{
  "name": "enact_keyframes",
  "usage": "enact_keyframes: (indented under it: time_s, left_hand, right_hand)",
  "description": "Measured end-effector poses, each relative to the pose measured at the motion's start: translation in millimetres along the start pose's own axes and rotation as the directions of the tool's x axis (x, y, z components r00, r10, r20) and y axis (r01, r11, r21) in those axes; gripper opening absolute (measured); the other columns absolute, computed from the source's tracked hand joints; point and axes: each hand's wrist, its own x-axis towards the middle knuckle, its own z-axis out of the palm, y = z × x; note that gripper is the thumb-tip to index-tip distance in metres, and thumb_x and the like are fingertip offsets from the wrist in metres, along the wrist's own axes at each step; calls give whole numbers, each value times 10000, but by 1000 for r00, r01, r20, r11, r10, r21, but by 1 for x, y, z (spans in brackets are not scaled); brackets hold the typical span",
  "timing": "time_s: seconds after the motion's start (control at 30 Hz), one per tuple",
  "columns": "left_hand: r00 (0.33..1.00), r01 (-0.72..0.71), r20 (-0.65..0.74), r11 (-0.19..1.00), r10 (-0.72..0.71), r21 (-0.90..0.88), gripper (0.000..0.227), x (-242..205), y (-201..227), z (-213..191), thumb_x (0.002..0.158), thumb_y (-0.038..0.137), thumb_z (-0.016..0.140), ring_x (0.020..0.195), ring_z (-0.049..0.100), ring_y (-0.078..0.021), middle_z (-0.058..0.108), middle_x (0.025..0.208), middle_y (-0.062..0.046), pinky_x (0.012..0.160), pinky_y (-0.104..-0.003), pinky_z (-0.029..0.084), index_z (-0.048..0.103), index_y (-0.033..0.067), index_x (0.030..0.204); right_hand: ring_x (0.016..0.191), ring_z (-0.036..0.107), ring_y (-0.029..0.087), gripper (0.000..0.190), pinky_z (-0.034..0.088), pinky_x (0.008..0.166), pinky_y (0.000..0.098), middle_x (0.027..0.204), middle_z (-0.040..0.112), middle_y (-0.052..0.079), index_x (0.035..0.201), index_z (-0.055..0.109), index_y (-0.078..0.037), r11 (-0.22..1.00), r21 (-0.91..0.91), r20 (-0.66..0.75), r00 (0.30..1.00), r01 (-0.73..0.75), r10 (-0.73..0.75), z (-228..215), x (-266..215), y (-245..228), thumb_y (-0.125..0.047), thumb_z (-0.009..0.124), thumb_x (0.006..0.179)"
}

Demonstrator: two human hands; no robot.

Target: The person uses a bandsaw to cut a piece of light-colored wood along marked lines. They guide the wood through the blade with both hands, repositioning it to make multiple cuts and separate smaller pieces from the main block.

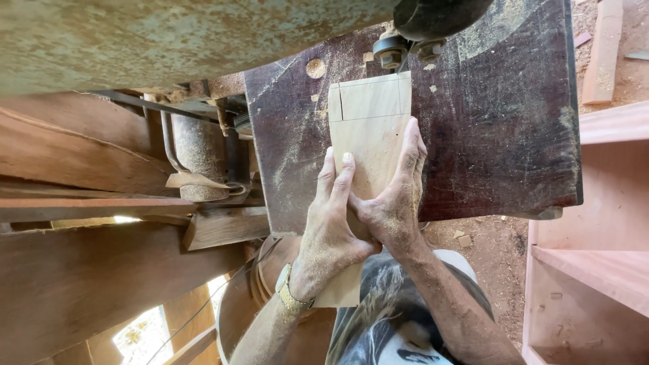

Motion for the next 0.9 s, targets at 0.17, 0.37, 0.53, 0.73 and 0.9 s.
enact_keyframes:
  time_s: [0.17,0.37,0.53,0.73,0.9]
  left_hand:
    - [1000,24,-8,1000,-24,-9,1337,2,2,1,427,173,975,1468,367,-533,177,1633,-380,1158,-482,441,294,-63,1553]
    - [1000,5,-19,1000,-5,8,1307,4,1,1,459,184,976,1471,353,-545,183,1618,-392,1175,-487,424,293,-84,1541]
    - [1000,10,-14,1000,-9,12,1305,6,3,2,466,184,973,1464,352,-553,184,1610,-398,1161,-490,430,291,-93,1544]
    - [1000,12,-25,1000,-12,7,1299,6,3,5,476,174,963,1462,350,-562,174,1608,-410,1155,-491,441,276,-102,1544]
    - [999,24,-23,1000,-24,14,1305,8,8,3,464,172,966,1453,347,-567,165,1600,-417,1147,-497,437,280,-106,1539]
  right_hand:
    - [1492,354,425,1318,323,1261,520,1580,309,294,1624,94,40,1000,-22,1,1000,-10,10,-1,3,0,-384,976,740]
    - [1495,344,428,1323,308,1265,518,1583,308,294,1619,103,35,1000,-20,4,1000,-11,11,0,5,0,-380,981,721]
    - [1498,345,426,1327,311,1267,519,1590,301,292,1626,95,39,1000,-17,7,1000,-22,23,-3,5,-2,-376,984,732]
    - [1493,342,428,1350,313,1261,520,1580,302,292,1617,94,47,1000,4,21,1000,-14,14,-4,8,1,-386,984,700]
    - [1494,340,421,1350,312,1262,521,1574,303,291,1614,96,52,999,29,31,999,-18,18,-5,10,1,-403,980,700]
